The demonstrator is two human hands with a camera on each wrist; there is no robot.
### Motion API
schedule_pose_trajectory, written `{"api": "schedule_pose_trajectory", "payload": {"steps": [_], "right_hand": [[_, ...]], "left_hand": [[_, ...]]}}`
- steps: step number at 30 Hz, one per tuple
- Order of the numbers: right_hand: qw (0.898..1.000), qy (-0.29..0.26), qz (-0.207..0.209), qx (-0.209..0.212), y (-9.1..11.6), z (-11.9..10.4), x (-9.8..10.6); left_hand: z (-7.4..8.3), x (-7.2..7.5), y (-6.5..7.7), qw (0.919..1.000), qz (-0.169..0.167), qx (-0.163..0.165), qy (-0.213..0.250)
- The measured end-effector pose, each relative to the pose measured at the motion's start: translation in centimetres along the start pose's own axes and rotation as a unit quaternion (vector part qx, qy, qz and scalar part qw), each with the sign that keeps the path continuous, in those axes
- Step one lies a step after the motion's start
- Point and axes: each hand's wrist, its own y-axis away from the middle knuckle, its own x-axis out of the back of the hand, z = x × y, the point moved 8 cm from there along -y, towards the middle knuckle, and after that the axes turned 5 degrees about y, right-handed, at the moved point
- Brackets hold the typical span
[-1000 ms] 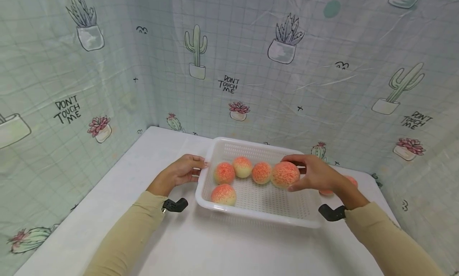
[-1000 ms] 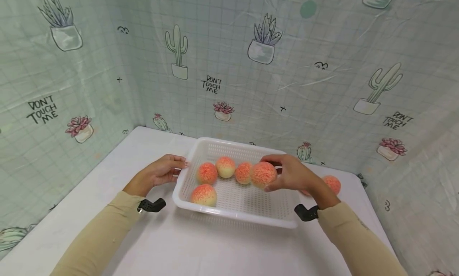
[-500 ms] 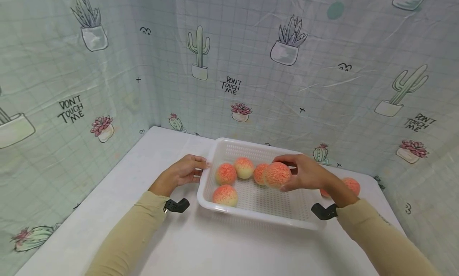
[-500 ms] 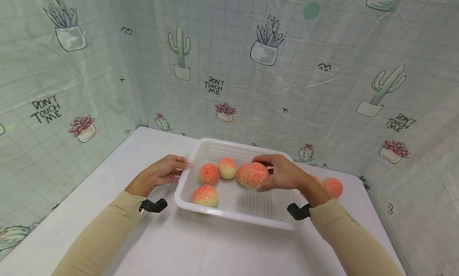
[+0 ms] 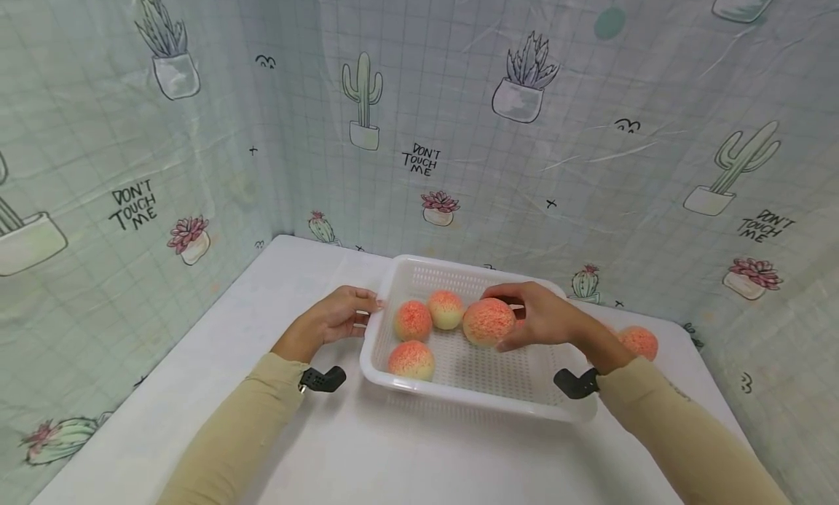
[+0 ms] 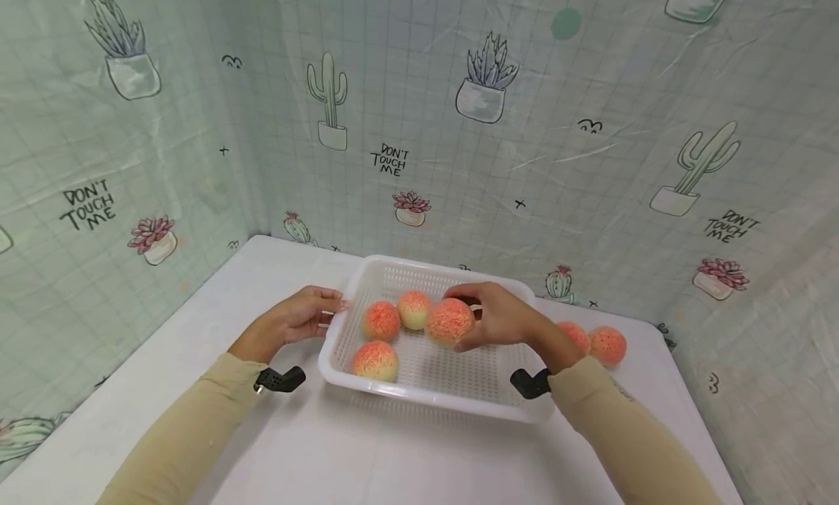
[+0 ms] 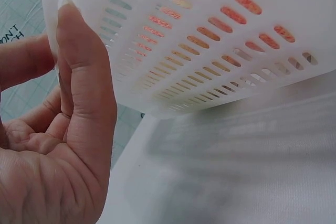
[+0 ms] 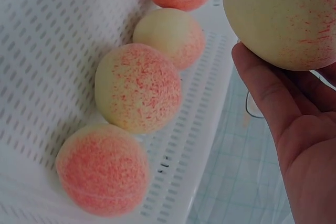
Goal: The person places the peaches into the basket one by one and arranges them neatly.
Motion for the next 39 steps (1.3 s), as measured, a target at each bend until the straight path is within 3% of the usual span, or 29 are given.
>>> {"api": "schedule_pose_trajectory", "payload": {"steps": [6, 23, 39], "right_hand": [[1.0, -0.003, -0.005, 0.016, -0.5, -0.5, -0.5], [0.999, 0.031, -0.011, 0.003, -2.3, -0.9, -2.1], [0.999, 0.029, -0.023, -0.016, -3.3, -0.5, -3.4]], "left_hand": [[0.0, 0.0, 0.0, 1.0, 0.001, -0.002, 0.003], [-0.1, 0.1, 0.1, 1.0, 0.002, -0.006, 0.0], [-0.3, 0.2, 0.0, 0.9999, 0.012, -0.006, -0.004]]}}
